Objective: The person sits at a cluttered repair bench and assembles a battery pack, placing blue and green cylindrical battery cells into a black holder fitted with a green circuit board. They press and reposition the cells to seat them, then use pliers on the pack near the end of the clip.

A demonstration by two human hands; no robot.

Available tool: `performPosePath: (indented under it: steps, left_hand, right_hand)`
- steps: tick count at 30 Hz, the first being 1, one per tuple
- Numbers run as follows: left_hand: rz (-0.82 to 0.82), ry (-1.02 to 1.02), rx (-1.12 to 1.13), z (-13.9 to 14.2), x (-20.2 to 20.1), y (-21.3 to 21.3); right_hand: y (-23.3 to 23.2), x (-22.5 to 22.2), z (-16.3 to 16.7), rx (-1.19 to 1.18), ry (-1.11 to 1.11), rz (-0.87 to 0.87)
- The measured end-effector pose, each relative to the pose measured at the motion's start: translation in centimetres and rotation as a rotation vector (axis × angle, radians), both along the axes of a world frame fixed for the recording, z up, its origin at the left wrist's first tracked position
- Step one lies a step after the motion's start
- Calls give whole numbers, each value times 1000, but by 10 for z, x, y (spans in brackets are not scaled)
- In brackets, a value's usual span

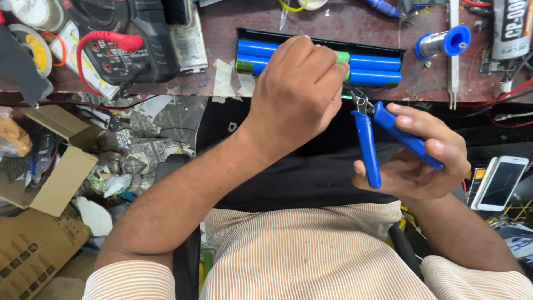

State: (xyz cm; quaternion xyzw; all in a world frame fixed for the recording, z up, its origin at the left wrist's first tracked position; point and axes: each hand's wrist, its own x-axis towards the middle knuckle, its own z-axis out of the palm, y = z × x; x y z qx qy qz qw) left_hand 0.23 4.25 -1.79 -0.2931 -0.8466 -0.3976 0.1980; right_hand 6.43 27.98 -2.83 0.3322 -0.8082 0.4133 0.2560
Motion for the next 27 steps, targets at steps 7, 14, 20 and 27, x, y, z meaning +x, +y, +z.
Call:
performPosePath:
  steps: [7, 14, 20, 27]
  left_hand:
    - [-2, -16, -4, 0, 0, 0]
    - [-5, -15, 2, 0, -1, -1]
    - [2, -6, -4, -2, 0, 0]
    - [1, 5, 7, -3, -1, -1]
  right_hand:
    - [-4, -4, 0, 36, -6, 55]
    - [-6, -7, -2, 58, 77, 58]
    - [-7, -6, -2, 76, 54, 58]
    - [-8, -2, 5, 197, 88, 76]
